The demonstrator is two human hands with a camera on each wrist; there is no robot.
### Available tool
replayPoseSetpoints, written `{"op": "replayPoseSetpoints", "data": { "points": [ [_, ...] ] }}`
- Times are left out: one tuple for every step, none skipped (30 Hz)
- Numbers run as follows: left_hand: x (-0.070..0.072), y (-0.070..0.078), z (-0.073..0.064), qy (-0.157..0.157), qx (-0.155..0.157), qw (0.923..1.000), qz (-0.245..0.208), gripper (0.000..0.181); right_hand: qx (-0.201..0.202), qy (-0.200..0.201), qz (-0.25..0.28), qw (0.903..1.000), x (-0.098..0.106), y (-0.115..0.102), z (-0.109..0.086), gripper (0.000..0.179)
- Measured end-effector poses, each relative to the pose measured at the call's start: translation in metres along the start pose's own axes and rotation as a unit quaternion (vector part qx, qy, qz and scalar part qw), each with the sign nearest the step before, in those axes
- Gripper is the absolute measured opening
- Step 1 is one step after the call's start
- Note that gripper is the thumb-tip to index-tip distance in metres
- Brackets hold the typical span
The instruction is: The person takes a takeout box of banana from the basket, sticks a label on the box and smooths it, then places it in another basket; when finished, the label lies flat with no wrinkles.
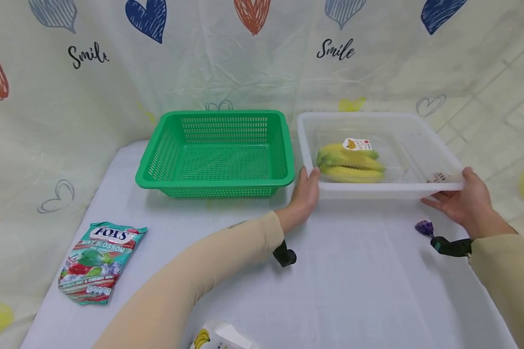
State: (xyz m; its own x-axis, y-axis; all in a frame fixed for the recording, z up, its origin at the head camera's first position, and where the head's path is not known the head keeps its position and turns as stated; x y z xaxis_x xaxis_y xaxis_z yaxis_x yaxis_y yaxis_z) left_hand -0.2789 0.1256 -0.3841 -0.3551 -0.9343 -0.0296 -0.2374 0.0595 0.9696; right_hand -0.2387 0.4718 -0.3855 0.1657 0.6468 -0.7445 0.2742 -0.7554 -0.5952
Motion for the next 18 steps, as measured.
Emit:
{"op": "replayPoseSetpoints", "data": {
  "points": [
    [0.0005, 0.0, 0.0004, 0.001, 0.001, 1.0, 0.0, 0.068, 0.001, 0.001, 0.002, 1.0, -0.0001, 0.0001, 0.0003, 0.029],
    [0.001, 0.0, 0.0007, 0.002, 0.002, 1.0, 0.002, 0.068, 0.002, 0.002, 0.001, 1.0, -0.0003, 0.0002, 0.0007, 0.029],
    [0.0014, 0.0001, 0.0011, 0.003, 0.002, 1.0, 0.001, 0.068, 0.004, 0.005, -0.001, 1.0, -0.0003, 0.0003, 0.001, 0.029],
    [0.0014, 0.0003, 0.0015, 0.002, 0.001, 1.0, -0.002, 0.068, 0.005, 0.006, -0.003, 1.0, -0.0004, 0.0003, 0.0014, 0.029],
    [0.0013, 0.0005, 0.0018, 0.001, -0.001, 1.0, -0.005, 0.068, 0.007, 0.008, -0.006, 0.9999, -0.0002, 0.0, 0.0018, 0.029],
    [0.0012, 0.0007, 0.0021, 0.001, -0.002, 1.0, -0.007, 0.068, 0.007, 0.009, -0.008, 0.9999, -0.0001, -0.0001, 0.0021, 0.029],
    [0.001, 0.0007, 0.0023, 0.001, -0.002, 1.0, -0.009, 0.068, 0.008, 0.009, -0.01, 0.9999, 0.0, -0.0003, 0.0024, 0.029],
    [0.0009, 0.0007, 0.0026, 0.0, -0.002, 0.9999, -0.011, 0.068, 0.009, 0.01, -0.013, 0.9998, 0.0002, -0.0007, 0.0026, 0.029],
    [0.0007, 0.0005, 0.0027, -0.001, -0.002, 0.9999, -0.011, 0.068, 0.01, 0.012, -0.012, 0.9998, 0.0007, -0.0011, 0.0029, 0.028],
    [0.0007, 0.0005, 0.0027, -0.001, -0.002, 0.9999, -0.01, 0.068, 0.01, 0.012, -0.011, 0.9998, 0.001, -0.0013, 0.003, 0.028],
    [0.0007, 0.0004, 0.0027, -0.002, -0.002, 1.0, -0.009, 0.068, 0.01, 0.012, -0.01, 0.9998, 0.0016, -0.0013, 0.0033, 0.029],
    [0.0007, 0.0005, 0.0028, -0.003, -0.002, 1.0, -0.006, 0.068, 0.011, 0.013, -0.01, 0.9998, 0.002, -0.0013, 0.003, 0.029],
    [0.0006, 0.0005, 0.0029, -0.004, -0.003, 1.0, -0.003, 0.068, 0.011, 0.012, -0.01, 0.9998, 0.0023, -0.0011, 0.0027, 0.03],
    [0.0006, 0.0006, 0.0032, -0.004, -0.003, 1.0, 0.001, 0.067, 0.011, 0.011, -0.009, 0.9998, 0.0026, -0.001, 0.0021, 0.031],
    [0.0006, 0.0006, 0.0033, -0.005, -0.003, 1.0, 0.006, 0.067, 0.008, 0.009, -0.005, 0.9999, 0.0024, -0.0006, 0.0013, 0.032],
    [0.0007, 0.0007, 0.0037, -0.005, -0.004, 0.9999, 0.011, 0.068, 0.005, 0.006, -0.006, 0.9999, 0.0026, -0.0007, 0.0007, 0.034],
    [0.0007, 0.0012, 0.0037, -0.006, -0.005, 0.9998, 0.016, 0.068, 0.002, 0.005, -0.006, 1.0, 0.003, -0.001, -0.0004, 0.034],
    [0.0007, 0.0021, 0.0038, -0.008, -0.009, 0.9997, 0.02, 0.068, -0.001, 0.006, -0.009, 0.9999, 0.0031, -0.0018, -0.002, 0.035]
  ]
}}
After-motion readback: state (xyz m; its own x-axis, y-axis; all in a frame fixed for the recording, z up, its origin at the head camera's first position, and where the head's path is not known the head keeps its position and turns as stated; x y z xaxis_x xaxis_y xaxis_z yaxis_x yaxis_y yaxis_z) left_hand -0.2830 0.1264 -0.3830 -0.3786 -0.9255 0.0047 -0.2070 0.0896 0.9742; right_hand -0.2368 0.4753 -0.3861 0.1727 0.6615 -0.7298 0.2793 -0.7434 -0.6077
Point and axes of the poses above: each hand's wrist, its own z-axis towards the middle knuckle, its own x-axis out of the back of the hand, y = z × x, the point moved 8 cm from there along z, towards the middle knuckle, and after that the axes turned 9 degrees about -y, right-handed, at the moved point
